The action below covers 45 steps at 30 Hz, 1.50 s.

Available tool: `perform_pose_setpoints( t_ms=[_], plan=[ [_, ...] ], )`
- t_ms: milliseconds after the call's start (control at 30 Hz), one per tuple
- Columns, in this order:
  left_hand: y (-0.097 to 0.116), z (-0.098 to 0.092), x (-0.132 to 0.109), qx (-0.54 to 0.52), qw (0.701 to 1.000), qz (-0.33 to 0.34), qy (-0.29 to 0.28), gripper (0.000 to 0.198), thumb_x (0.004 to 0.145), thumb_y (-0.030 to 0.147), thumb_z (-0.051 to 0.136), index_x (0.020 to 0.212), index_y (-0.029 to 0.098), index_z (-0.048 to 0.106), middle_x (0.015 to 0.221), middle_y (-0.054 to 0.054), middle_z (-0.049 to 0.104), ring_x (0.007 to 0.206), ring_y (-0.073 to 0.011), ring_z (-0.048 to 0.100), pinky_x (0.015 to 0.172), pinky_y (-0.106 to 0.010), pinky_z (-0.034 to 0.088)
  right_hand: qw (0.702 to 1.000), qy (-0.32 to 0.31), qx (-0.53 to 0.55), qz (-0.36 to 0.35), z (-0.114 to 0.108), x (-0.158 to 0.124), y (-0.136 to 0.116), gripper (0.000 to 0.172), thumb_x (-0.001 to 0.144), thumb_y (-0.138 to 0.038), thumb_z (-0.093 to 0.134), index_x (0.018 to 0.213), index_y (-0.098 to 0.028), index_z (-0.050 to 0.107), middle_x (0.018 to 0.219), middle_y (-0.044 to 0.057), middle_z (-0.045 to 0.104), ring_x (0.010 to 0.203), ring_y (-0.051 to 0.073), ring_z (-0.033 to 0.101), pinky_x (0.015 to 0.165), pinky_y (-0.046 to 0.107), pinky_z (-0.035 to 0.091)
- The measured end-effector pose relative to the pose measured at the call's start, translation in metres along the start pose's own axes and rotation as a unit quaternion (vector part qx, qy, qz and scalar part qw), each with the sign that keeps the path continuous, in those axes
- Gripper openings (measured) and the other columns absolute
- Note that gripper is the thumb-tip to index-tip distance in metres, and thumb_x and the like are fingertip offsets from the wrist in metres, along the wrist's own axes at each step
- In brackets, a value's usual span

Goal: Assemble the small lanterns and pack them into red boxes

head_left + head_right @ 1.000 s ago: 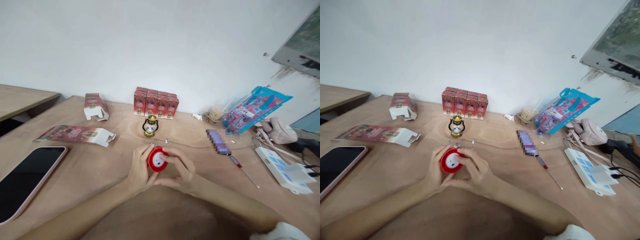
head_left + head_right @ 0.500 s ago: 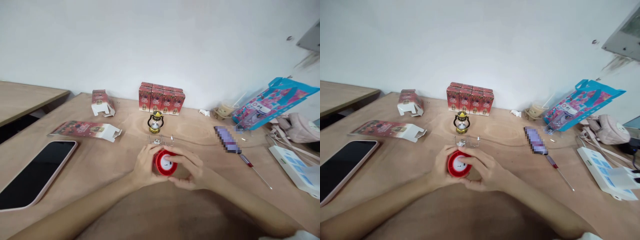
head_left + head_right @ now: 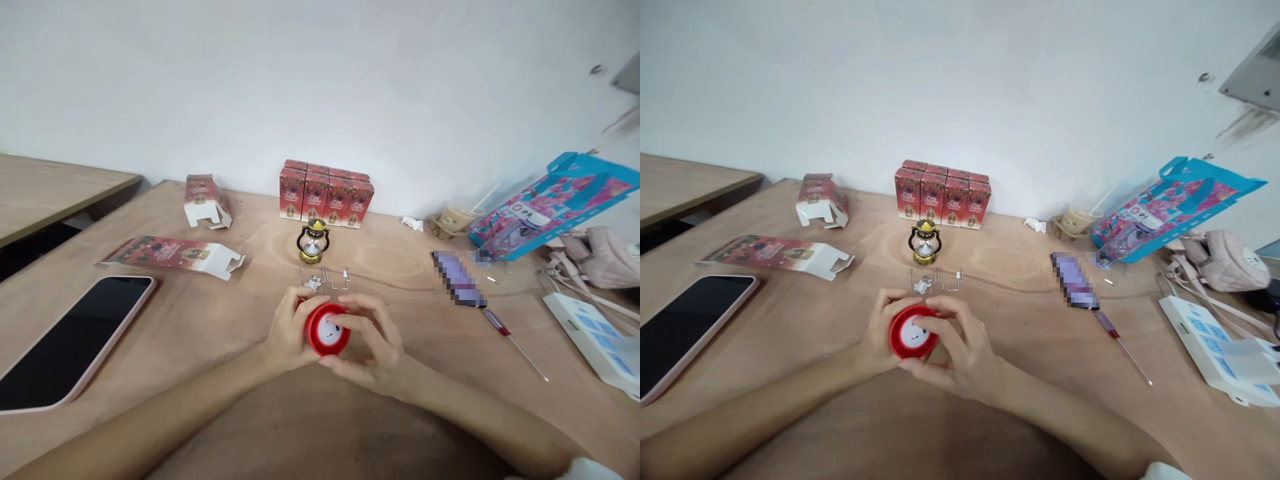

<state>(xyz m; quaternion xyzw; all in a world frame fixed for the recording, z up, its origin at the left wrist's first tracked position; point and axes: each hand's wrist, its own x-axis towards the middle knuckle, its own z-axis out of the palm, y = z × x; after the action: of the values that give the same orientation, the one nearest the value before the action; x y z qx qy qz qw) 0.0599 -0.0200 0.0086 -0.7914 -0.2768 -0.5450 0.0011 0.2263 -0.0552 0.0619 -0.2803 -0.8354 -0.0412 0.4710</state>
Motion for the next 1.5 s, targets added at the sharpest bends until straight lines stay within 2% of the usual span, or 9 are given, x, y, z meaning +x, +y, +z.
perform_pose_setpoints(
  t_ms=[167, 367, 633, 900, 1200, 1333, 1500],
  plan=[
    [0.002, -0.001, 0.002, -0.005, 1.0, 0.009, -0.005, 0.048, 0.078, 0.047, 0.059, 0.114, 0.018, 0.047, 0.088, -0.008, 0.052, 0.08, -0.0211, 0.052, 0.059, -0.032, 0.051, 0.996, -0.031, 0.035, 0.071, -0.002, 0.003, -0.007, 0.029, 0.078, -0.034, 0.064, 0.098, -0.015, 0.055, 0.102, 0.013, 0.051, 0.098, 0.023, 0.058, 0.077, 0.036, 0.056],
    [0.003, 0.0, 0.001, -0.005, 1.0, 0.027, -0.004, 0.04, 0.081, 0.047, 0.056, 0.111, 0.021, 0.049, 0.084, -0.006, 0.052, 0.077, -0.0202, 0.05, 0.058, -0.033, 0.049, 0.99, -0.05, 0.067, 0.115, -0.004, 0.001, -0.005, 0.01, 0.088, -0.028, 0.054, 0.087, -0.019, 0.056, 0.097, 0.008, 0.05, 0.091, 0.018, 0.059, 0.077, 0.032, 0.055],
    [0.004, -0.002, 0.004, 0.014, 0.999, 0.038, -0.035, 0.029, 0.083, 0.036, 0.056, 0.104, 0.018, 0.048, 0.087, -0.006, 0.043, 0.078, -0.0185, 0.047, 0.059, -0.031, 0.05, 0.995, -0.022, 0.054, 0.087, 0.0, 0.001, -0.005, 0.011, 0.091, -0.018, 0.046, 0.084, -0.017, 0.055, 0.09, 0.008, 0.055, 0.082, 0.016, 0.058, 0.072, 0.028, 0.054],
    [0.006, -0.002, 0.005, -0.003, 0.999, 0.024, -0.048, 0.03, 0.08, 0.031, 0.059, 0.104, 0.017, 0.047, 0.089, -0.007, 0.042, 0.081, -0.0187, 0.048, 0.06, -0.029, 0.05, 0.999, -0.004, 0.021, 0.042, 0.007, -0.002, 0.002, 0.012, 0.091, -0.016, 0.041, 0.085, -0.017, 0.051, 0.089, 0.008, 0.056, 0.077, 0.016, 0.057, 0.068, 0.027, 0.052],
    [0.005, -0.001, 0.003, -0.012, 0.998, -0.019, -0.053, 0.041, 0.076, 0.037, 0.064, 0.106, 0.017, 0.046, 0.091, -0.007, 0.045, 0.086, -0.0207, 0.049, 0.067, -0.033, 0.052, 0.999, -0.047, 0.015, 0.022, 0.004, 0.001, 0.007, 0.01, 0.092, -0.016, 0.039, 0.09, -0.016, 0.049, 0.09, 0.009, 0.051, 0.083, 0.017, 0.057, 0.071, 0.029, 0.054],
    [0.006, -0.002, 0.004, -0.011, 0.999, -0.023, -0.048, 0.044, 0.073, 0.035, 0.066, 0.108, 0.018, 0.046, 0.093, -0.007, 0.048, 0.088, -0.0212, 0.05, 0.068, -0.034, 0.052, 1.0, -0.018, 0.007, 0.012, 0.004, -0.002, 0.009, 0.009, 0.09, -0.013, 0.045, 0.094, -0.017, 0.052, 0.097, 0.011, 0.054, 0.092, 0.018, 0.058, 0.077, 0.031, 0.055],
    [0.006, -0.002, 0.005, -0.002, 0.999, -0.027, -0.045, 0.042, 0.074, 0.032, 0.066, 0.109, 0.019, 0.047, 0.093, -0.007, 0.049, 0.087, -0.0207, 0.051, 0.069, -0.034, 0.053, 1.0, -0.009, 0.002, 0.02, 0.007, -0.008, 0.011, 0.017, 0.085, -0.011, 0.054, 0.101, -0.018, 0.057, 0.107, 0.012, 0.056, 0.1, 0.02, 0.06, 0.082, 0.034, 0.056]
  ],
)
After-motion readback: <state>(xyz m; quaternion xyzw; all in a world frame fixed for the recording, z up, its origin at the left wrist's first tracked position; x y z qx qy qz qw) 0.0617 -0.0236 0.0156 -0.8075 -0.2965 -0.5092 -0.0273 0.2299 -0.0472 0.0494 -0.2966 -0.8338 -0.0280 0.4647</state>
